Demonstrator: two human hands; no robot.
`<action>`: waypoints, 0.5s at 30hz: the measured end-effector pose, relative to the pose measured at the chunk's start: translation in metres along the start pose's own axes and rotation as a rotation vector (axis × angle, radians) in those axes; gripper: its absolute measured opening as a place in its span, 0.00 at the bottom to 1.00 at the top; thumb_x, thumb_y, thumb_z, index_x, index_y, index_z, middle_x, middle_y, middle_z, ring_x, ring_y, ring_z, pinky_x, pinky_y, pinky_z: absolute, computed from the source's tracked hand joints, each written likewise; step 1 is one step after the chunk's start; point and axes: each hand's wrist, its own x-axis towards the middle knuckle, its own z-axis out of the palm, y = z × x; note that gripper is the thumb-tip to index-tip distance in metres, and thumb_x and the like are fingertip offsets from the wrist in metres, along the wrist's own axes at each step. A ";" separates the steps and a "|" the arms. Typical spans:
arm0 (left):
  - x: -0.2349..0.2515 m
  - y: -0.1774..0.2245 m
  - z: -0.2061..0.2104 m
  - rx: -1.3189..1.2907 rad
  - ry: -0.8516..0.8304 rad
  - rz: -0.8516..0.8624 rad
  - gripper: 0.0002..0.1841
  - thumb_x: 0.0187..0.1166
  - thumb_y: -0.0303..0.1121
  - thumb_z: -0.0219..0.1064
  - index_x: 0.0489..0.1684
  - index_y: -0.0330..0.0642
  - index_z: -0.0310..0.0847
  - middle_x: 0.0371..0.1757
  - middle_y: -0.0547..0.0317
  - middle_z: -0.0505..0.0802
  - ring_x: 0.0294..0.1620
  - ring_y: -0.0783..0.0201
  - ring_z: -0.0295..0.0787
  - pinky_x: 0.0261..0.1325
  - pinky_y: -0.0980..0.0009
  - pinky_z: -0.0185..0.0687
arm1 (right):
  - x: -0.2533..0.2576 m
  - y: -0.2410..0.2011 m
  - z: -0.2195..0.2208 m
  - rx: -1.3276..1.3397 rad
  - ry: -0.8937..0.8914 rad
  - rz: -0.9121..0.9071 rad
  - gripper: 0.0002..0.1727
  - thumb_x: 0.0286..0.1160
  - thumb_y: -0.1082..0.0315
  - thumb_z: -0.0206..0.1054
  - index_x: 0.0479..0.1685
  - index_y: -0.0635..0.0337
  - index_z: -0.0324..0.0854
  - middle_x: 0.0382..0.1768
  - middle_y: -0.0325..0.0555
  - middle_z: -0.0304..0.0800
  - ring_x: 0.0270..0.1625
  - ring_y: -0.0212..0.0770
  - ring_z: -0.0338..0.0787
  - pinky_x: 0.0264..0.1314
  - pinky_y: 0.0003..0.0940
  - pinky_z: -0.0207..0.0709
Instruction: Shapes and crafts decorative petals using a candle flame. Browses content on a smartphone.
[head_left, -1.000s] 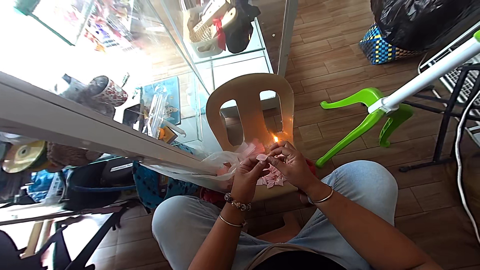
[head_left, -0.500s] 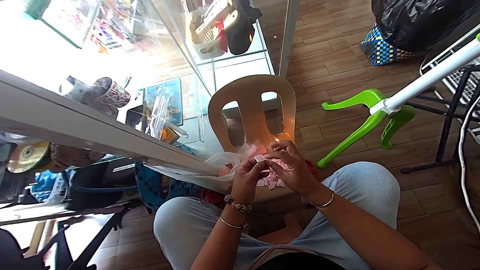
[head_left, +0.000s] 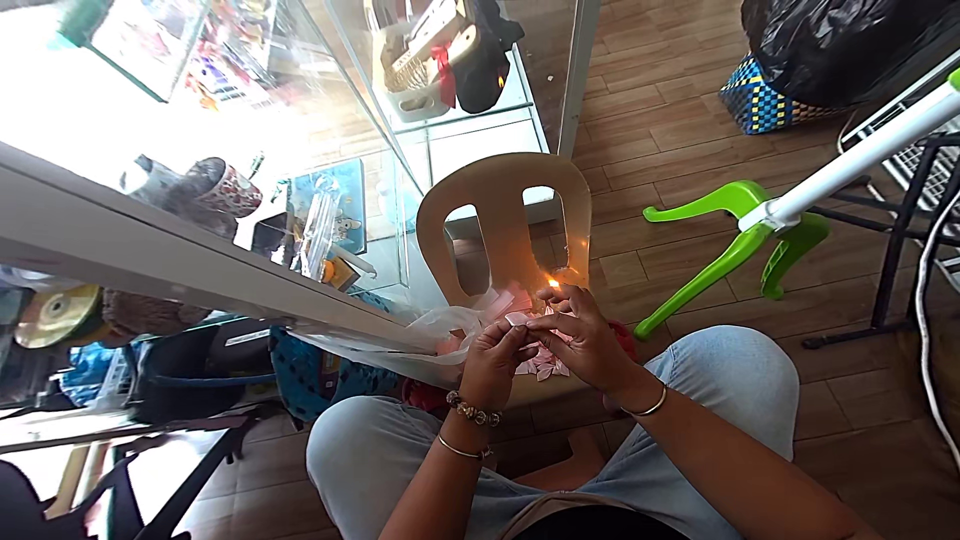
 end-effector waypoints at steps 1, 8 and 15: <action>0.001 0.001 -0.001 -0.009 0.011 -0.016 0.11 0.87 0.19 0.54 0.37 0.33 0.82 0.33 0.53 0.94 0.33 0.65 0.94 0.44 0.71 0.92 | 0.000 0.001 -0.001 -0.042 -0.026 -0.019 0.10 0.78 0.61 0.71 0.46 0.50 0.96 0.66 0.51 0.84 0.69 0.47 0.79 0.72 0.45 0.74; 0.004 0.002 -0.009 0.058 0.049 0.040 0.06 0.80 0.15 0.62 0.38 0.31 0.85 0.34 0.53 0.95 0.34 0.66 0.94 0.45 0.71 0.92 | -0.005 -0.001 0.005 -0.400 -0.068 -0.177 0.16 0.80 0.61 0.64 0.59 0.42 0.94 0.72 0.53 0.83 0.74 0.59 0.78 0.71 0.56 0.73; 0.006 0.004 -0.006 0.047 0.076 0.060 0.09 0.85 0.18 0.57 0.37 0.33 0.82 0.32 0.53 0.94 0.33 0.66 0.93 0.42 0.71 0.91 | -0.006 -0.007 0.002 0.021 -0.058 0.089 0.15 0.81 0.61 0.65 0.55 0.51 0.95 0.73 0.52 0.80 0.74 0.49 0.76 0.75 0.48 0.71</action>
